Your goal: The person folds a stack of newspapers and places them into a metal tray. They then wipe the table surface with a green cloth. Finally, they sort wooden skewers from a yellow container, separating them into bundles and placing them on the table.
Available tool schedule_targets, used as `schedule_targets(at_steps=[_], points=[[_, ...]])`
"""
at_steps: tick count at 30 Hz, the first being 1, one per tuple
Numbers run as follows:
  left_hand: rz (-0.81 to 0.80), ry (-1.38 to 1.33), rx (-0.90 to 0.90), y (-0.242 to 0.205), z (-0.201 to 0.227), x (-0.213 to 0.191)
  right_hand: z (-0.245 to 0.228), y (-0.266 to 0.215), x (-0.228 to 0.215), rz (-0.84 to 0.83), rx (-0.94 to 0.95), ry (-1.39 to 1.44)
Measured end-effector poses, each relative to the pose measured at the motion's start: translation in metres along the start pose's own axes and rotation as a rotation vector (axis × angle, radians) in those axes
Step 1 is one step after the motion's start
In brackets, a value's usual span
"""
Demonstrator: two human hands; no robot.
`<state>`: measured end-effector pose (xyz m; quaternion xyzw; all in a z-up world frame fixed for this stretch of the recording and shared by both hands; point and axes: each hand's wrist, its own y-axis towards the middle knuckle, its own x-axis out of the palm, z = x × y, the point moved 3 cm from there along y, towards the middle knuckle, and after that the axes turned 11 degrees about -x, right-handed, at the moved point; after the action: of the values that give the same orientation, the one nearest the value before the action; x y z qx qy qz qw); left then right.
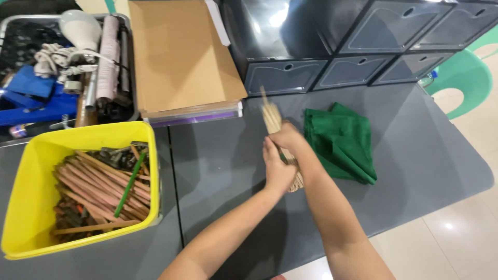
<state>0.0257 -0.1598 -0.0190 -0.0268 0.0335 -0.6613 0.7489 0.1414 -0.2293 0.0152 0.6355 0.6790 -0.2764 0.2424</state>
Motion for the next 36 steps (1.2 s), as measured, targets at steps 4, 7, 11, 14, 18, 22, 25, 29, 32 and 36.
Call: schedule_targets(at_steps=[4, 7, 11, 14, 18, 22, 25, 29, 32, 36], points=[[0.047, -0.014, -0.018, 0.007, -0.010, 0.000, -0.002, 0.005, 0.007, -0.063, 0.028, -0.241], [0.035, -0.006, -0.010, 0.007, -0.013, 0.003, -0.010, -0.002, 0.000, -0.080, 0.075, -0.320], [-0.013, 0.039, 0.024, 0.007, -0.003, 0.006, 0.000, -0.007, -0.020, -0.067, 0.092, -0.261], [-0.060, 0.043, 0.087, 0.013, -0.013, 0.020, 0.042, -0.002, -0.038, -0.069, 0.009, 0.054], [-0.111, -0.020, 0.063, 0.019, 0.002, 0.046, 0.076, 0.005, -0.037, 0.003, -0.045, 0.261], [-0.096, -0.095, -0.031, 0.033, -0.010, 0.088, 0.073, -0.004, -0.066, 0.124, -0.063, 0.058], [-0.118, 0.006, 0.026, 0.046, -0.033, 0.118, 0.088, -0.008, -0.092, 0.117, -0.056, -0.123], [-0.261, 0.235, 0.147, 0.063, -0.038, 0.171, 0.153, 0.007, -0.135, 0.163, 0.013, -0.292], [-0.285, 0.324, 0.056, 0.063, -0.017, 0.197, 0.165, 0.013, -0.152, 0.156, 0.034, -0.314], [-0.228, 0.232, -0.077, 0.042, 0.037, 0.170, 0.141, 0.023, -0.147, 0.146, 0.008, -0.249]])
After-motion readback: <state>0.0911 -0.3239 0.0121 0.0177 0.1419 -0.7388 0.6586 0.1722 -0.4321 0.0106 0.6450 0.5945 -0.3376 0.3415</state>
